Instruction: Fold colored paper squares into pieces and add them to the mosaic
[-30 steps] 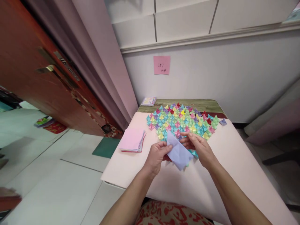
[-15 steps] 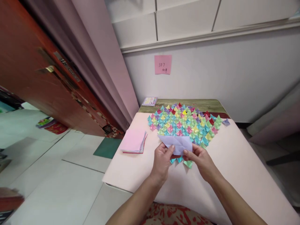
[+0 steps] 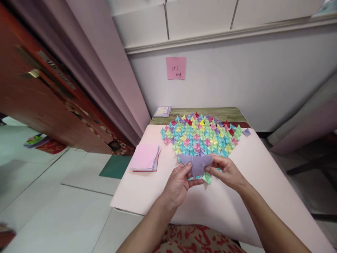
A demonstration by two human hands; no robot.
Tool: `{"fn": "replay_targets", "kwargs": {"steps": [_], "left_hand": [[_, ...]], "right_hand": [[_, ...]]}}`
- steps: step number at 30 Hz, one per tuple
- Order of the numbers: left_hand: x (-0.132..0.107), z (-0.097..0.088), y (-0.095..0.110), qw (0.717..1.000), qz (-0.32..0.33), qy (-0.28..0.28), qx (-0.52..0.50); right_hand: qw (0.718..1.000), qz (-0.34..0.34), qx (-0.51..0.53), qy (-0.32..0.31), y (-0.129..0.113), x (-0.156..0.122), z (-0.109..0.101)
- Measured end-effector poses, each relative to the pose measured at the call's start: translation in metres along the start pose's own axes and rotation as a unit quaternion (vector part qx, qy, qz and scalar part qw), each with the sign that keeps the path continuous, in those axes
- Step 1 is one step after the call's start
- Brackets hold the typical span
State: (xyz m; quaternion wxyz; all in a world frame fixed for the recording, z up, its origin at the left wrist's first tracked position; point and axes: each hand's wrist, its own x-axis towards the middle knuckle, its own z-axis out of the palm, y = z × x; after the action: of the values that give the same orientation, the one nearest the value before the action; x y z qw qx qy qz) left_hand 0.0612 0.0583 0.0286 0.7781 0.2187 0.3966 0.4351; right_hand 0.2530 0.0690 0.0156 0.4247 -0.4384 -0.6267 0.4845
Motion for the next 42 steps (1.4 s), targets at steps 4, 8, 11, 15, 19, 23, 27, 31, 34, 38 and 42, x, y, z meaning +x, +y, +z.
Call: {"fn": "replay_targets", "kwargs": {"steps": [4, 8, 11, 15, 19, 23, 27, 31, 34, 38, 42], "left_hand": [[-0.003, 0.002, -0.001, 0.998, -0.058, -0.04, 0.0], [-0.001, 0.004, -0.006, 1.0, 0.017, 0.0, 0.013], [0.001, 0.002, -0.008, 0.989, 0.12, 0.057, 0.072], [0.0, 0.001, -0.008, 0.964, 0.207, 0.072, 0.152], [0.002, 0.003, -0.01, 0.967, 0.202, 0.038, 0.149], [0.005, 0.0, -0.014, 0.974, 0.161, 0.048, 0.15], [0.006, -0.004, -0.015, 0.986, 0.113, -0.005, 0.126], [0.006, -0.008, -0.013, 0.981, 0.147, -0.032, 0.125], [0.007, -0.012, -0.011, 0.962, 0.202, -0.028, 0.18], [0.007, -0.016, -0.01, 0.952, 0.225, -0.026, 0.204], [0.006, -0.017, -0.011, 0.951, 0.23, -0.033, 0.205]], "right_hand": [[0.999, -0.042, -0.017, -0.01, -0.005, 0.008, 0.0], [0.999, -0.027, 0.027, 0.029, 0.002, 0.011, 0.008], [0.988, 0.043, 0.102, 0.107, 0.01, 0.006, 0.011], [0.976, 0.092, 0.158, 0.121, 0.008, -0.005, 0.016], [0.976, 0.091, 0.152, 0.127, -0.001, -0.01, 0.025], [0.982, 0.047, 0.061, 0.172, -0.004, -0.013, 0.03], [0.98, 0.013, -0.045, 0.191, -0.003, -0.017, 0.032], [0.977, -0.042, -0.097, 0.188, -0.006, -0.022, 0.035], [0.962, -0.102, -0.154, 0.201, -0.012, -0.024, 0.033], [0.906, -0.223, -0.273, 0.235, -0.024, -0.026, 0.034], [0.874, -0.273, -0.322, 0.242, -0.028, -0.025, 0.039]]}}
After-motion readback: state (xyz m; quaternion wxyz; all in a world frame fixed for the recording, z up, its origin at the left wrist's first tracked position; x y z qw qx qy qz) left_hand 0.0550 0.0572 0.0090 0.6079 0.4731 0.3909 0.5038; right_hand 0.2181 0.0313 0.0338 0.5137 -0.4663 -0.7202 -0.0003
